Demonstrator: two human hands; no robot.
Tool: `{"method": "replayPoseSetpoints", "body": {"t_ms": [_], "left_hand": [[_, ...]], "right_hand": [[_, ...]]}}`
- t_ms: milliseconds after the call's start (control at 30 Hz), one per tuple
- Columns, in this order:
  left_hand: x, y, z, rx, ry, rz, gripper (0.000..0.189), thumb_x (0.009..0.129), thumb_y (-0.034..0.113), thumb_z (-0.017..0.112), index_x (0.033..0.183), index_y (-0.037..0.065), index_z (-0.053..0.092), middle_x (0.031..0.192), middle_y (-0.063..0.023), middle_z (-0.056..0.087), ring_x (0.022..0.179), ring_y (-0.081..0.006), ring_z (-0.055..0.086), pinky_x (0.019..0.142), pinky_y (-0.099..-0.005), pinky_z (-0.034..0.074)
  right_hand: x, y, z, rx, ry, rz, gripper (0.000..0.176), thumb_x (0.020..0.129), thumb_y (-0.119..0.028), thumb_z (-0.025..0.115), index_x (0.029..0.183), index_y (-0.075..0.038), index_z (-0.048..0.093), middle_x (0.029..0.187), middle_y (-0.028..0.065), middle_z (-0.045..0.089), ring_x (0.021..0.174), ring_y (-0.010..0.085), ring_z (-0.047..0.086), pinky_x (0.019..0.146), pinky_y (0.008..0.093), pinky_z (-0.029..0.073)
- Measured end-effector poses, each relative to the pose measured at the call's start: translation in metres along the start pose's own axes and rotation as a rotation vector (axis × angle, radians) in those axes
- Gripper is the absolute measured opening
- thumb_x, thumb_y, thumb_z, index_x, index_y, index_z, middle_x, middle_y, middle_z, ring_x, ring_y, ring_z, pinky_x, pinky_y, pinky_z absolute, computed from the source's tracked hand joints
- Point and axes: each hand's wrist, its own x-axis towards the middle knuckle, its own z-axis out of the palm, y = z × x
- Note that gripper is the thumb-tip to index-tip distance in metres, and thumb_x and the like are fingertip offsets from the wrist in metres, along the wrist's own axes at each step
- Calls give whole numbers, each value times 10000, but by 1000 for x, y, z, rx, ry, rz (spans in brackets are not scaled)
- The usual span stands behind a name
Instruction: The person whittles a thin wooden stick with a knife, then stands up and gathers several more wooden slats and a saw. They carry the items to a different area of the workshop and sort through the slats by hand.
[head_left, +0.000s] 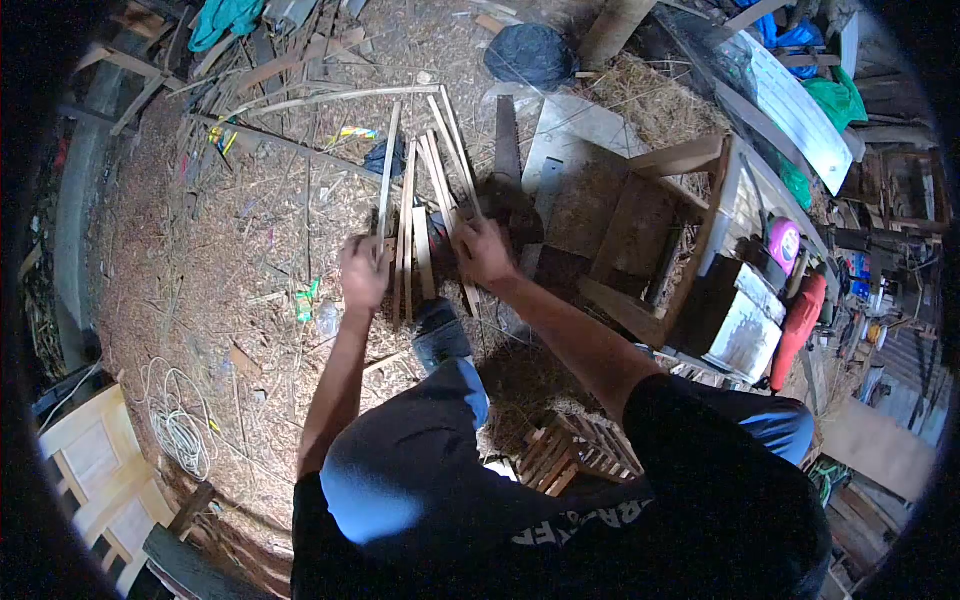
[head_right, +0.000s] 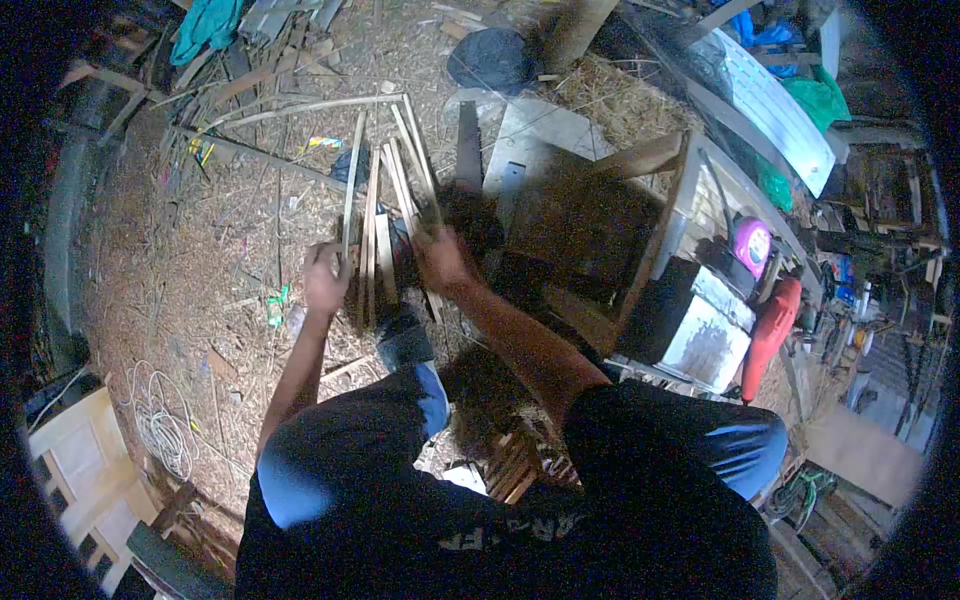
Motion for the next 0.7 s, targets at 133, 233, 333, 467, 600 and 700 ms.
{"method": "replayPoseSetpoints", "body": {"t_ms": [133,233,333,467,600,700], "left_hand": [[-15,-12,32,61,-140,127,326,848,230,704,1114,61,621,1086,-231,644,999,-408,624,903,-468,518],[-24,-11,45,109,-241,27,374,846,212,687,1161,59,555,1026,-232,649,826,-438,640,789,-492,544],[-22,-1,47,121,-302,-90,505,866,243,658,1302,55,487,1051,-242,631,832,-473,640,739,-531,544],[-23,-7,53,32,-213,-85,537,861,307,670,1312,64,506,1093,-250,607,855,-493,651,730,-556,541],[-23,7,46,68,-130,67,434,866,275,653,1209,45,519,1040,-247,591,844,-490,647,709,-551,548],[-24,12,46,105,-154,-34,346,884,180,615,1167,13,509,1025,-261,560,831,-486,643,677,-542,560]], "right_hand": [[16,28,66,634,97,106,516,841,-80,689,1340,-117,565,1471,205,418,1325,370,454,1049,442,421],[8,28,67,374,181,16,522,915,-129,635,1418,-123,493,1503,168,411,1360,325,438,1055,394,414],[15,66,95,408,144,66,547,973,-162,559,1492,-110,394,1544,148,376,1390,293,423,1066,380,403],[-5,29,62,191,185,-8,591,954,-126,528,1517,-83,353,1578,149,312,1377,325,432,1088,409,405],[-4,19,52,-171,125,-8,637,922,-98,540,1524,-75,334,1571,147,318,1346,382,441,1096,420,407],[-5,20,51,-192,115,-64,639,898,-89,550,1506,-61,357,1578,158,307,1366,399,408,1116,437,370]]}}
